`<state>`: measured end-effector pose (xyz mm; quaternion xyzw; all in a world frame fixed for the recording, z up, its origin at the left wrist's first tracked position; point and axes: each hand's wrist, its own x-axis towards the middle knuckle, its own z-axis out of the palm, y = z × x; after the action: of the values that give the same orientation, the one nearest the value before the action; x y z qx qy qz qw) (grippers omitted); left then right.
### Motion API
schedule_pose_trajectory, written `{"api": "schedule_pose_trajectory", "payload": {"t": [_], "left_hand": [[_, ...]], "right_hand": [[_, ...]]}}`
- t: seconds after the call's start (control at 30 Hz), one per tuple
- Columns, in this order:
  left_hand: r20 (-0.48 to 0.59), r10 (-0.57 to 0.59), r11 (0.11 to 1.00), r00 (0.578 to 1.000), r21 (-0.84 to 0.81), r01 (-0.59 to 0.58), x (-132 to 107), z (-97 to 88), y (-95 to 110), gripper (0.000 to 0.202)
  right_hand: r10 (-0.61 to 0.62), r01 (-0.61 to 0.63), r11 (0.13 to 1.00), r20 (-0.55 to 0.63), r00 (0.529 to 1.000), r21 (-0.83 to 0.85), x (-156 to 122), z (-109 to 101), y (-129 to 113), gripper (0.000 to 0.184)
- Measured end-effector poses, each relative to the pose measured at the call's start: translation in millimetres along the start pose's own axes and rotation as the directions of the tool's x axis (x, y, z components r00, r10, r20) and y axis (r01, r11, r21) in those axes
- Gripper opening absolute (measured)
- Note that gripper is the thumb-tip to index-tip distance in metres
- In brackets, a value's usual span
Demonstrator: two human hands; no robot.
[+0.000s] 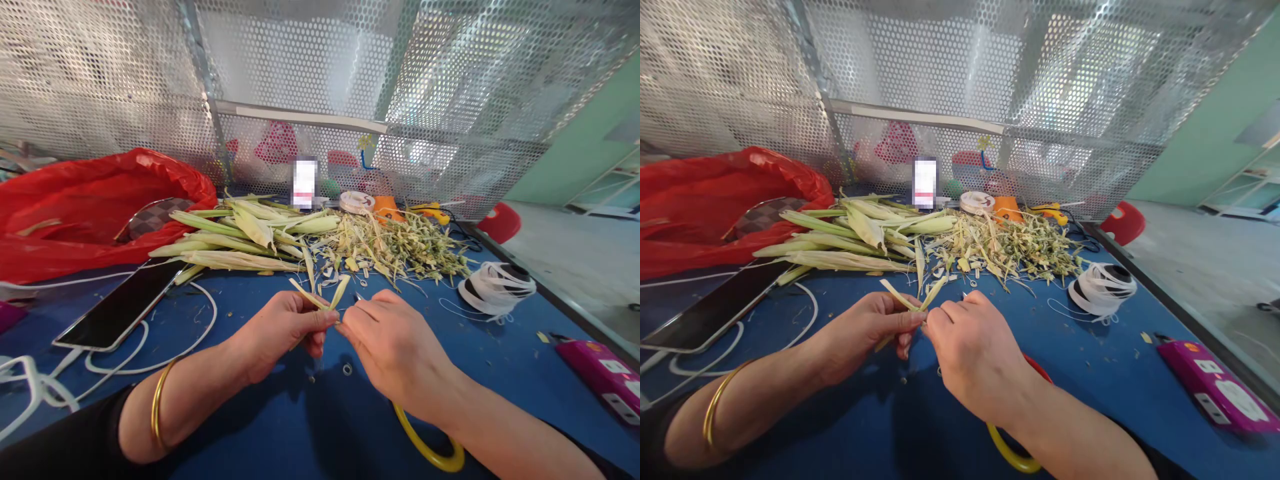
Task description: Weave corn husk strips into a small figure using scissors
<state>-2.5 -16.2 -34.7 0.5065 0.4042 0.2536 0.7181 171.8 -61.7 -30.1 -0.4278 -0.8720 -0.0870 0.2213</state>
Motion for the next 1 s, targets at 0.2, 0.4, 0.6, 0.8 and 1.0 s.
{"api": "schedule_pose_trajectory", "payload": {"t": [0.2, 0.4, 0.6, 0.8, 1.0], "left_hand": [[0.011, -0.019, 0.999, 1.000, 0.029, 0.018, 0, -2.1, 7, 0.029], [0.024, -0.059, 0.998, 0.998, 0.004, 0.059, 1, -7.4, 7, 0.027], [0.090, -0.095, 0.993, 0.991, -0.066, 0.101, -1, -11.4, 9, 0.042], [-0.041, -0.052, 0.998, 0.998, 0.032, 0.054, 2, -5.2, 2, 0.030], [-0.074, 0.016, 0.998, 0.997, 0.064, -0.011, 3, -1.6, 0, 0.023]], "right_hand": [[-0.003, 0.003, 1.000, 0.033, 0.999, 0.027, 0, -4, 1, 0.029], [0.010, -0.010, 1.000, 0.014, 1.000, 0.004, 1, -2, 0, 0.030], [0.038, -0.038, 0.998, -0.009, 0.999, -0.040, 0, -1, 0, 0.029], [0.020, -0.019, 0.999, 0.006, 1.000, -0.039, -2, 7, -2, 0.027], [-0.049, 0.049, 0.998, -0.008, 0.999, -0.050, -5, 7, -7, 0.027]]}}
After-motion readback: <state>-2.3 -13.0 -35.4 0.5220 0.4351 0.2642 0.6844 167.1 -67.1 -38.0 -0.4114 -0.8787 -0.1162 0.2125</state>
